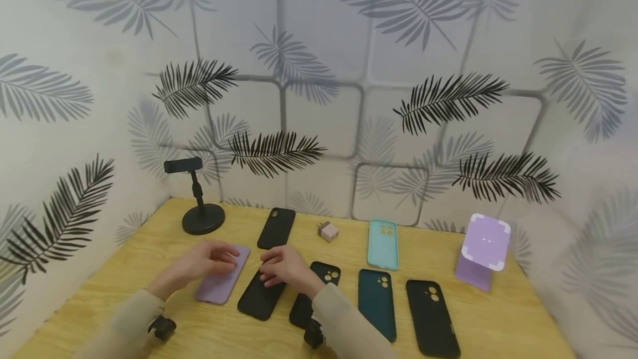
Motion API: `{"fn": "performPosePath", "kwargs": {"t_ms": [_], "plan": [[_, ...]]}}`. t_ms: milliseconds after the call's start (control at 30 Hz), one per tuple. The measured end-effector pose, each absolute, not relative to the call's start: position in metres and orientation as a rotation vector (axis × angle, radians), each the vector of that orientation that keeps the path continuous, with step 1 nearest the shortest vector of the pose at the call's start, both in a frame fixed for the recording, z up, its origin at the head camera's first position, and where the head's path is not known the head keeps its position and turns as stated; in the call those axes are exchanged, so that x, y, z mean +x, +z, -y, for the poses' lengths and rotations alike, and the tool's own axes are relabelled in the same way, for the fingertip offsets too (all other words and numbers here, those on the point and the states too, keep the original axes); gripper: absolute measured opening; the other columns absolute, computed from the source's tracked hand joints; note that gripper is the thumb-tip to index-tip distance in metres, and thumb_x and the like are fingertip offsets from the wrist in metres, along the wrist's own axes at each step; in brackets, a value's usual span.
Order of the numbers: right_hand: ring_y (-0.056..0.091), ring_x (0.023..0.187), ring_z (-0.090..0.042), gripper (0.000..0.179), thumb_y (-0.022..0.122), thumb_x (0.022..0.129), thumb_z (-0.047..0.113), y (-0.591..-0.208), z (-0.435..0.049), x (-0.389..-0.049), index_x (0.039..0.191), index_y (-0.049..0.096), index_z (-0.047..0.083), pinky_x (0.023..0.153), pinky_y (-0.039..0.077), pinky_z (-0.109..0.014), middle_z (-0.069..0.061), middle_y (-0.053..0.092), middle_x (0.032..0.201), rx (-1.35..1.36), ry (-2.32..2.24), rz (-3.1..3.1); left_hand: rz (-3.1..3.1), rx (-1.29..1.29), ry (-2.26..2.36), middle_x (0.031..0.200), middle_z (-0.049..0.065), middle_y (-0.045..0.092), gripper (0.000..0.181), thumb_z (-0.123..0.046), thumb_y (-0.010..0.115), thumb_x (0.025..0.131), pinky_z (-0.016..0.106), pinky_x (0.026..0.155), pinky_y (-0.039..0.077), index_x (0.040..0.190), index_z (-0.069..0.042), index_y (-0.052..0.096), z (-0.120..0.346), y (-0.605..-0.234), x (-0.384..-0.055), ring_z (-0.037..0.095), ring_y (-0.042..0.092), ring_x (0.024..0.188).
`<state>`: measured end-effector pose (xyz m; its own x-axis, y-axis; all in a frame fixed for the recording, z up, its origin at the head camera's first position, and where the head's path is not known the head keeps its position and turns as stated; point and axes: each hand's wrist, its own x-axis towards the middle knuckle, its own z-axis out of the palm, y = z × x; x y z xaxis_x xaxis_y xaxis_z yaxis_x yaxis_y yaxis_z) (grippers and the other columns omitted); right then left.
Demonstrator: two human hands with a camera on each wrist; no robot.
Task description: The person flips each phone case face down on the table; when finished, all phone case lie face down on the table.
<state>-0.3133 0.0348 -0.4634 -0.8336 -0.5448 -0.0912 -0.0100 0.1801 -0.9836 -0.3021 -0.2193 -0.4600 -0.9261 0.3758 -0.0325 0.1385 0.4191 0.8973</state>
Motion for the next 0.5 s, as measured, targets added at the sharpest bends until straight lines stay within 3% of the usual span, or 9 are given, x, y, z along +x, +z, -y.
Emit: {"fn": "performPosePath", "kwargs": {"t_ms": [233, 500], "plan": [[0.072, 0.076, -0.019, 0.03, 0.06, 0.094, 0.0, -0.46, -0.073, -0.318, 0.121, 0.059, -0.013, 0.071, 0.062, -0.038, -0.025, 0.071, 0.099, -0.495, -1.604, -2.158, -2.345, 0.566, 1.532, 0.11, 0.031, 0.066, 0.036, 0.0, 0.066, 0.089, 0.038, 0.078, 0.06, 0.122, 0.013, 0.057, 0.198, -0.461, -0.3, 0.03, 0.068, 0.098], [0.07, 0.067, -0.016, 0.024, 0.062, 0.091, -0.004, -0.456, -0.087, -0.316, 0.112, 0.063, -0.015, 0.066, 0.062, -0.036, -0.022, 0.072, 0.088, -0.501, -1.505, -2.198, -2.308, 0.53, 1.456, 0.109, 0.025, 0.065, 0.032, 0.004, 0.064, 0.089, 0.042, 0.073, 0.06, 0.12, 0.009, 0.059, 0.184, -0.463, -0.3, 0.029, 0.068, 0.095]]}}
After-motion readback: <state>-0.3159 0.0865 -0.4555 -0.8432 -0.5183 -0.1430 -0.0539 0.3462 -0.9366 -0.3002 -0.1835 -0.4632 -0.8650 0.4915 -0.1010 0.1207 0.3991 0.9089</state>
